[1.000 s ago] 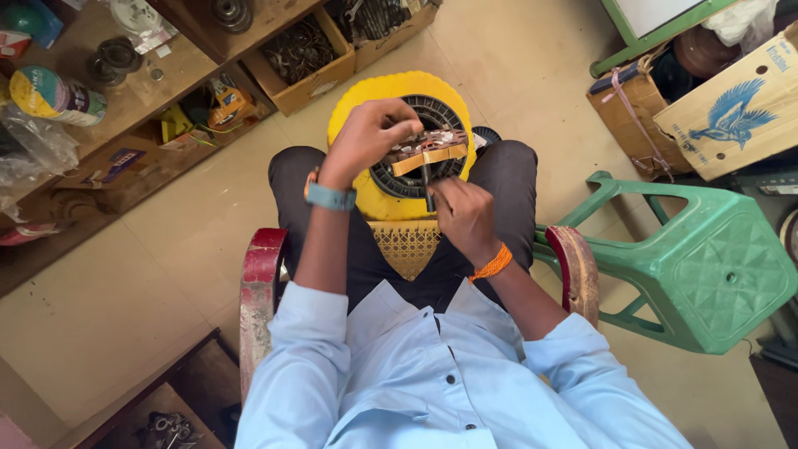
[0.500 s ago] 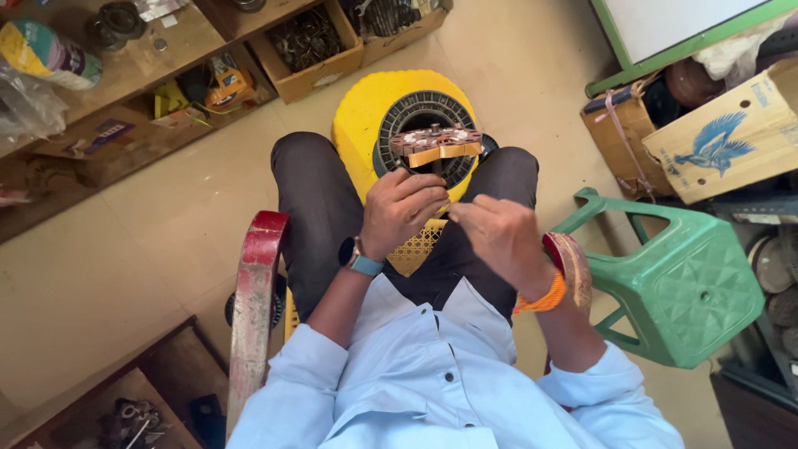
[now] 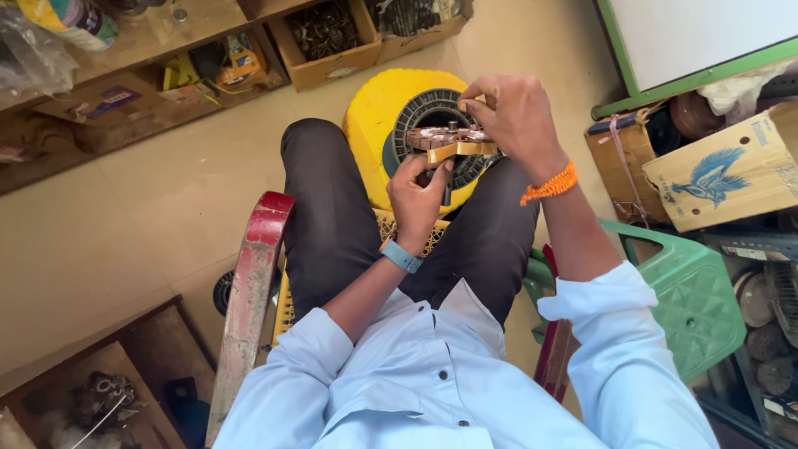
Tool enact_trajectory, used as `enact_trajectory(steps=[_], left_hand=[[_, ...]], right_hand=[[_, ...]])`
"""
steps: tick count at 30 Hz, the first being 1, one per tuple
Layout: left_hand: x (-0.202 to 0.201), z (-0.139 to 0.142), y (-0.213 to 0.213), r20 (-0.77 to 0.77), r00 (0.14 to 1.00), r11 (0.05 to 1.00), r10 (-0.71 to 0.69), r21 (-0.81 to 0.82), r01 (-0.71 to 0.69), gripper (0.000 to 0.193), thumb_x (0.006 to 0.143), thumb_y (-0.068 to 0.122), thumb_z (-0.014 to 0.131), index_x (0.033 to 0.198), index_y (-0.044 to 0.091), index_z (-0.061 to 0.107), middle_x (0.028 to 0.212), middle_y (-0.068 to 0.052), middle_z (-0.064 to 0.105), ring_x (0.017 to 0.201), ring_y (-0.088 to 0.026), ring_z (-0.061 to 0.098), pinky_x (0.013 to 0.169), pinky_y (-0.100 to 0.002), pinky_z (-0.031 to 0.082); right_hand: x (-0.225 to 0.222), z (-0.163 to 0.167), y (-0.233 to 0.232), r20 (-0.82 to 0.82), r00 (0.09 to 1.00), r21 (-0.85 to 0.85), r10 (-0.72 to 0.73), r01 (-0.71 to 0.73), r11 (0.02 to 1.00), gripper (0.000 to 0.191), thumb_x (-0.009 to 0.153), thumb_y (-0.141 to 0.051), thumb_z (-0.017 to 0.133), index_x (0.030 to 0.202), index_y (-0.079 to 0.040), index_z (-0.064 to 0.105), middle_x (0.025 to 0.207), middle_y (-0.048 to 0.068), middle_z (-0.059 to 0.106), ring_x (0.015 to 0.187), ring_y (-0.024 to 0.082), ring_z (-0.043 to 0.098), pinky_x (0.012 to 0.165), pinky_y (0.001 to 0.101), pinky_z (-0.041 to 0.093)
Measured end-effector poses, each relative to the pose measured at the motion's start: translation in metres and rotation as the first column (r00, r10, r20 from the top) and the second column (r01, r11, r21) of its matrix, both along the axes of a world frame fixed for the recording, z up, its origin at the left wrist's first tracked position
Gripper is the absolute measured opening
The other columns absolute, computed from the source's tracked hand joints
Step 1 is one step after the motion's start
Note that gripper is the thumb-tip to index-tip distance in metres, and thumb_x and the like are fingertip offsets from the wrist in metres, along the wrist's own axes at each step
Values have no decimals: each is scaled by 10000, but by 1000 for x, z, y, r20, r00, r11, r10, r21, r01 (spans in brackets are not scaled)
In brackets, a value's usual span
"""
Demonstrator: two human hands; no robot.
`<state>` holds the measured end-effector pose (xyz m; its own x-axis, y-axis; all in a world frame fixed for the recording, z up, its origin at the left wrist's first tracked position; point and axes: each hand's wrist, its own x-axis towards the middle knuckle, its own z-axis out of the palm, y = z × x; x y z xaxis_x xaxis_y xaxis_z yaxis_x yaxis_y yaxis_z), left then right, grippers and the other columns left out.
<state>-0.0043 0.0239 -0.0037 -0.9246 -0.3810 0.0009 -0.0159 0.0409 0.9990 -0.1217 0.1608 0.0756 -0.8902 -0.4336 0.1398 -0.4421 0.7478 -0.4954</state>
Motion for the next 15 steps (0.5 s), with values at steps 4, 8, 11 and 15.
enact_trajectory(steps=[4,8,11,15], left_hand=[[-3,10,-1,-18,1000,997,7,-82,-9,139,886,115,768,937,14,687,839,-83,629,660,-174,589,622,-314,469],[5,36,-19,-144,983,983,-113,-163,89,88,937,110,748,936,39,697,880,-71,622,743,-224,601,684,-338,469],[-3,50,-53,-409,849,906,-335,-386,173,114,967,189,732,979,75,730,1025,-46,679,961,-257,611,873,-382,489],[-75,45,-76,-350,665,737,-659,-473,482,247,1039,270,611,1004,111,795,1141,-61,734,1051,-245,543,971,-393,454]], right_hand=[[-16,-31,5,-24,993,112,-112,114,987,120,888,-205,826,925,-94,797,833,136,733,723,292,693,660,402,536],[-26,-42,21,64,972,123,-224,216,969,104,857,-223,824,904,-131,811,770,101,723,671,247,693,634,389,532],[-19,-39,33,55,960,87,-275,270,959,135,836,-248,851,908,-137,821,704,91,673,619,234,654,580,392,501],[-7,-17,38,26,948,42,-317,316,948,168,842,-236,868,939,-107,822,630,88,590,555,208,570,542,386,450]])
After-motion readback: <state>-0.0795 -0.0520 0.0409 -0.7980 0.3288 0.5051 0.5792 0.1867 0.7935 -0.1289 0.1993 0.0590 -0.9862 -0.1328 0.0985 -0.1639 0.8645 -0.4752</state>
